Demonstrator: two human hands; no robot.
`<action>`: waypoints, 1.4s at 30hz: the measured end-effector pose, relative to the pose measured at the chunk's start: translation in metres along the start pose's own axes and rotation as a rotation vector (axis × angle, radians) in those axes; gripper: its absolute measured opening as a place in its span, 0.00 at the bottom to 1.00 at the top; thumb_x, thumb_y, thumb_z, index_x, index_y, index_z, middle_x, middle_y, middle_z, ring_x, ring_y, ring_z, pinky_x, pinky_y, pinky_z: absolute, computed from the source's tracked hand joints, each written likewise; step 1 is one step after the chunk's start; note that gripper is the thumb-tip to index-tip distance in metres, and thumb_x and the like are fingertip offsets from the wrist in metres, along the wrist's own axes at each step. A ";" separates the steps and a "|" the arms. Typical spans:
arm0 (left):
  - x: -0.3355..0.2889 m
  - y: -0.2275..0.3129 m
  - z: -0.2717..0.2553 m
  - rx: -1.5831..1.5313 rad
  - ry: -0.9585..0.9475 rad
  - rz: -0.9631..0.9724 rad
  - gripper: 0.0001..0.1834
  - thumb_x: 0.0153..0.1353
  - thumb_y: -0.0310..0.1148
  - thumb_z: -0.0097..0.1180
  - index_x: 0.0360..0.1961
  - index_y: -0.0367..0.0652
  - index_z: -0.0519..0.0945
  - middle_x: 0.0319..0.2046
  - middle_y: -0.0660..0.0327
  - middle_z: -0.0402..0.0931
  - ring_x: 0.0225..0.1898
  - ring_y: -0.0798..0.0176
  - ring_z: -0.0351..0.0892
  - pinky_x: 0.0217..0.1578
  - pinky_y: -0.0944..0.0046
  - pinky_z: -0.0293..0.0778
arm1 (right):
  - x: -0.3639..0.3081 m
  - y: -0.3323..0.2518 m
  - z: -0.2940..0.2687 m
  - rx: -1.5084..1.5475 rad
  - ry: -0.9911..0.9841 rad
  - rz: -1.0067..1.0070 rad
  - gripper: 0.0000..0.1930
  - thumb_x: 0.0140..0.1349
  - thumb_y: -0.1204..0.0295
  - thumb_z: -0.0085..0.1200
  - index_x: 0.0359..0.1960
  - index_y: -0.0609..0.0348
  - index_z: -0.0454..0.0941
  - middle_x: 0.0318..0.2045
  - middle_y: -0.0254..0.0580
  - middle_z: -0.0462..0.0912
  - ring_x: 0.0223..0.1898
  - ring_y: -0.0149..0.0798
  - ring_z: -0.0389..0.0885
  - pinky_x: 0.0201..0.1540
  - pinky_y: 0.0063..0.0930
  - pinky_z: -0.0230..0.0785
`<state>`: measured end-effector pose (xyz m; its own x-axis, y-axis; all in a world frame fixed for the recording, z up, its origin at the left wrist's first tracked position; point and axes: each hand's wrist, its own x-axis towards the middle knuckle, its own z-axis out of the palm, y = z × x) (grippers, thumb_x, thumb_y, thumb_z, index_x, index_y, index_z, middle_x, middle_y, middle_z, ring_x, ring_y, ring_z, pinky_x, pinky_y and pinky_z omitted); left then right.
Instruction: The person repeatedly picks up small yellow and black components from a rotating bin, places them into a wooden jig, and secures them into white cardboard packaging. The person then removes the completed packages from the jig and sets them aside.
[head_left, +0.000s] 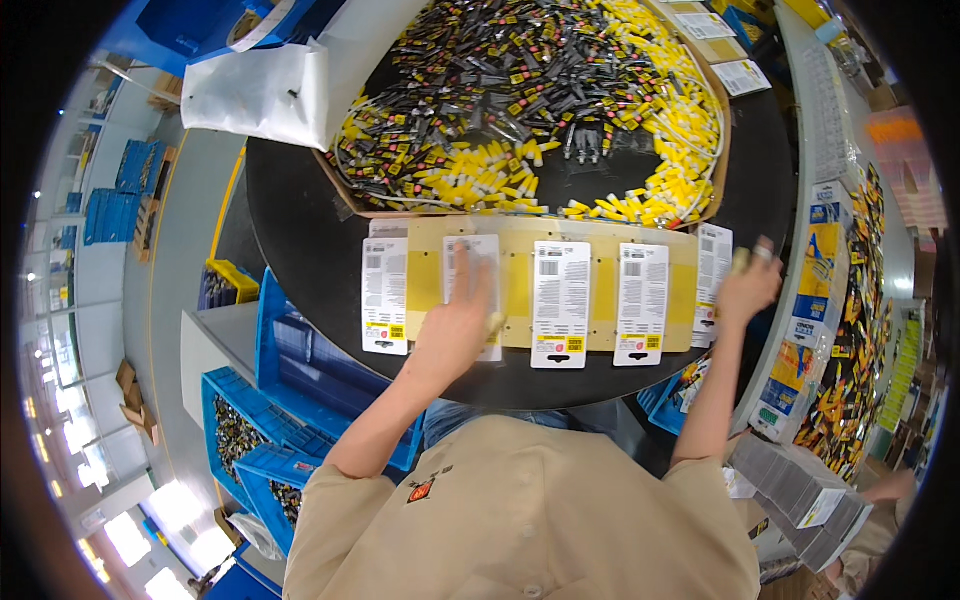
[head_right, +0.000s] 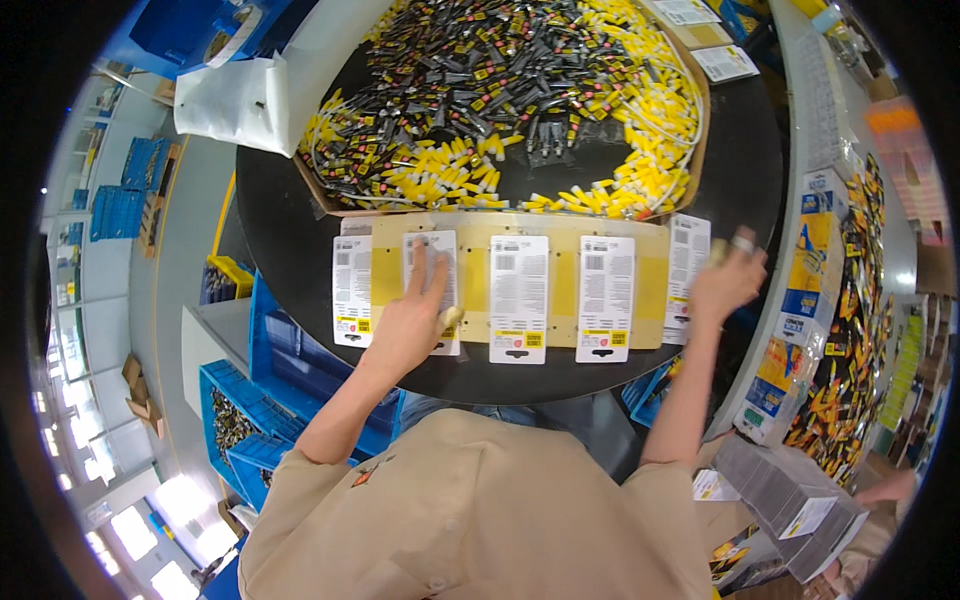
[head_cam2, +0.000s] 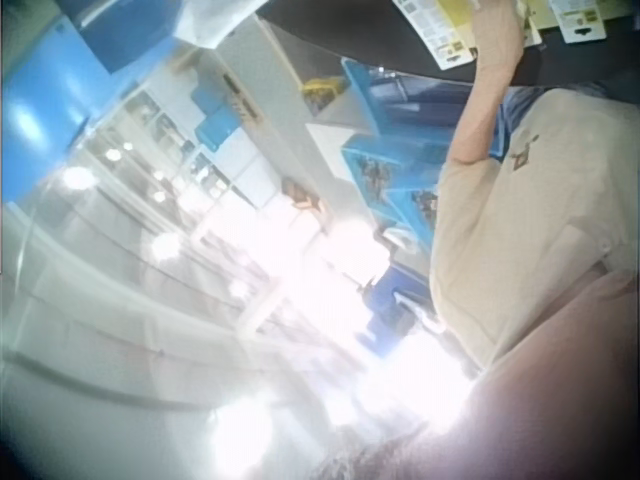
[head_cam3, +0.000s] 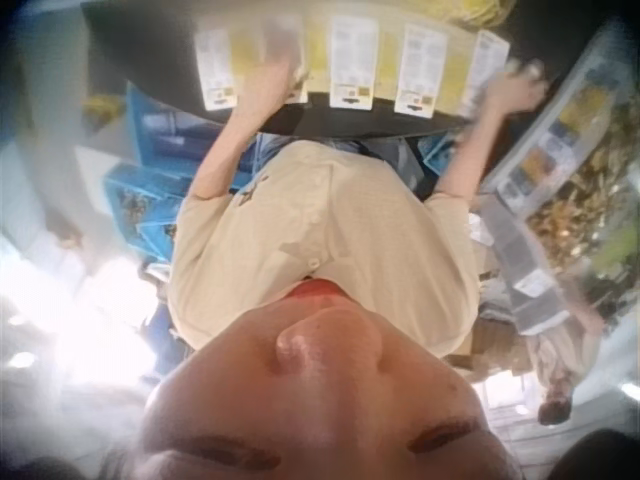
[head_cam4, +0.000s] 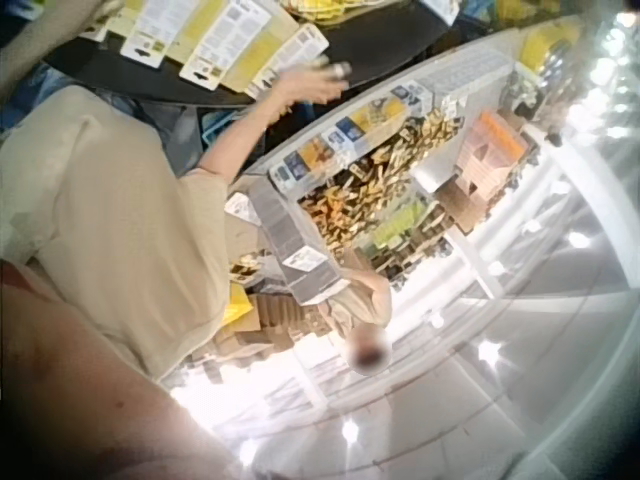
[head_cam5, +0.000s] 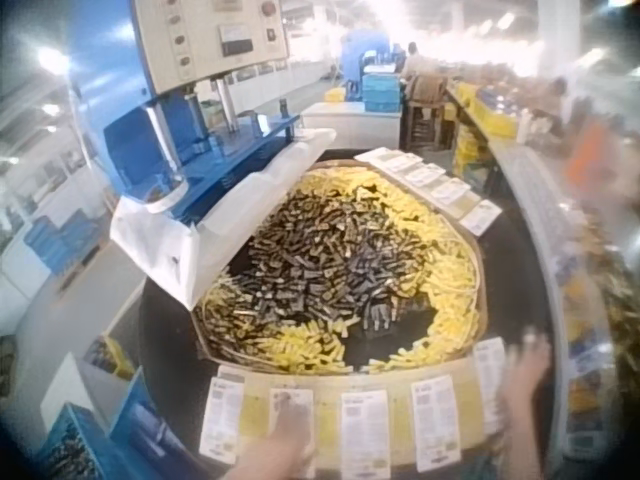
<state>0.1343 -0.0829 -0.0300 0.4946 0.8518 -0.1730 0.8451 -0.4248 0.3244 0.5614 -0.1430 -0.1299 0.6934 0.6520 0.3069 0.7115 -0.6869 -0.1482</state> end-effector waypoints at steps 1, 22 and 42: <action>0.001 0.000 0.000 0.000 -0.042 -0.012 0.38 0.56 0.34 0.63 0.66 0.39 0.62 0.70 0.37 0.47 0.37 0.34 0.80 0.35 0.51 0.80 | 0.016 0.022 0.020 0.025 0.042 0.254 0.29 0.69 0.53 0.44 0.66 0.57 0.63 0.60 0.64 0.69 0.59 0.65 0.69 0.60 0.51 0.64; 0.034 -0.061 -0.062 -0.020 0.408 -0.039 0.31 0.60 0.25 0.51 0.66 0.36 0.60 0.52 0.42 0.74 0.46 0.41 0.79 0.47 0.50 0.74 | -0.295 -0.049 -0.082 1.016 -1.129 0.278 0.13 0.68 0.73 0.42 0.34 0.61 0.82 0.17 0.39 0.80 0.21 0.33 0.81 0.27 0.27 0.71; -0.050 -0.030 -0.004 -0.757 0.121 -0.397 0.07 0.67 0.24 0.49 0.42 0.35 0.77 0.25 0.55 0.81 0.30 0.66 0.84 0.33 0.66 0.78 | -0.181 -0.004 0.022 1.000 -0.105 0.748 0.33 0.73 0.53 0.39 0.62 0.77 0.62 0.59 0.68 0.71 0.56 0.58 0.72 0.59 0.37 0.64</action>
<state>0.0835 -0.1114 -0.0270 0.1297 0.9390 -0.3186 0.5672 0.1932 0.8006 0.4355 -0.2511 -0.2058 0.9374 0.2622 -0.2294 -0.1164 -0.3848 -0.9156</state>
